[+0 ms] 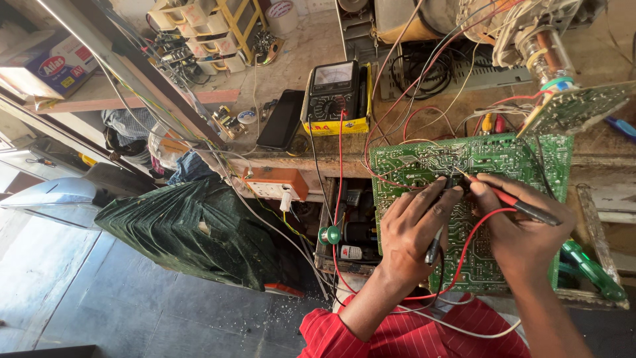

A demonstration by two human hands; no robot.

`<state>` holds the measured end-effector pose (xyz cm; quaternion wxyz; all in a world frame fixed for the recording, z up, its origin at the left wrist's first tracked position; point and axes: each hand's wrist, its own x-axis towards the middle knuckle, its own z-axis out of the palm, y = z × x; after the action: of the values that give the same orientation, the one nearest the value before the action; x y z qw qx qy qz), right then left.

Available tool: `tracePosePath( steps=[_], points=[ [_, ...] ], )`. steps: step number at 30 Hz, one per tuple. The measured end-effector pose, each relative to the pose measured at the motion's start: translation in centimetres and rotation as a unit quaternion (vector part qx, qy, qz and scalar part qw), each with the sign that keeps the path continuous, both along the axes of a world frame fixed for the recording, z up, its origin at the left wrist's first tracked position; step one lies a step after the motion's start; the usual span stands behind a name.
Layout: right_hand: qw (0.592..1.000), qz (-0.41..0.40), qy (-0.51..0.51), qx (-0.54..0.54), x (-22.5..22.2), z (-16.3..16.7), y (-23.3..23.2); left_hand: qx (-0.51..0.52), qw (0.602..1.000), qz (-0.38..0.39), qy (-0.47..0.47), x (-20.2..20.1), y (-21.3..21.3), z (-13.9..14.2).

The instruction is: The person uses a multimeter to test points on a green circuit board. They hold the board with one hand and probe various locations with the multimeter leads in the other hand. The person then lifts the board and adjusts the multimeter leads.

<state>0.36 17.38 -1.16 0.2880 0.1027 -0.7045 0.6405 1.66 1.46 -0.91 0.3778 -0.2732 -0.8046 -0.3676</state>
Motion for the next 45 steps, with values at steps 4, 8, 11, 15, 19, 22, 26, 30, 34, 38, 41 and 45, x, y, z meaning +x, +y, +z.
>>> tracePosePath(
  steps=[4, 8, 11, 15, 19, 22, 26, 30, 34, 38, 41, 45],
  points=[
    [1.000, -0.002, 0.017, 0.012, 0.0, 0.2, 0.1, 0.046, 0.999, -0.009, 0.000, 0.0, 0.2, 1.0],
    [0.999, 0.024, 0.030, -0.017, 0.8, 0.1, 0.7, 0.072, 0.994, -0.077, -0.010, 1.2, -1.4, 2.7],
    [0.998, 0.006, 0.053, 0.038, 3.1, -1.1, 2.0, -0.027, 0.982, -0.169, -0.078, 2.1, -3.8, 3.6],
    [0.990, 0.041, 0.104, 0.082, 7.9, -4.2, 4.0, -0.130, 0.939, -0.270, -0.169, 3.6, -4.8, 4.0],
    [0.990, 0.062, 0.059, 0.115, 13.9, -7.3, 5.7, -0.223, 0.859, -0.390, -0.246, 5.2, -4.7, 3.6],
    [0.990, 0.026, 0.017, 0.141, 17.6, -9.9, 6.4, -0.263, 0.808, -0.422, -0.317, 6.4, -4.2, 1.8],
    [0.988, -0.040, -0.092, 0.119, 19.4, -14.4, 6.1, -0.303, 0.798, -0.407, -0.326, 6.8, -3.2, -0.7],
    [0.991, -0.030, -0.098, 0.086, 19.5, -17.5, 5.9, -0.341, 0.803, -0.355, -0.336, 7.0, -2.5, -0.9],
    [0.996, -0.007, -0.084, 0.033, 18.9, -18.7, 5.5, -0.359, 0.787, -0.373, -0.335, 6.5, -2.0, -0.4],
    [0.996, -0.007, -0.083, 0.037, 18.4, -19.2, 5.6, -0.359, 0.782, -0.354, -0.366, 6.6, -2.2, -0.4],
    [0.987, -0.020, -0.162, 0.017, 17.9, -19.9, 6.1, -0.357, 0.783, -0.354, -0.366, 6.6, -2.3, -0.8],
    [0.943, -0.084, -0.313, -0.070, 17.2, -21.3, 6.6, -0.339, 0.788, -0.352, -0.373, 7.0, -2.4, -1.5]
  ],
)
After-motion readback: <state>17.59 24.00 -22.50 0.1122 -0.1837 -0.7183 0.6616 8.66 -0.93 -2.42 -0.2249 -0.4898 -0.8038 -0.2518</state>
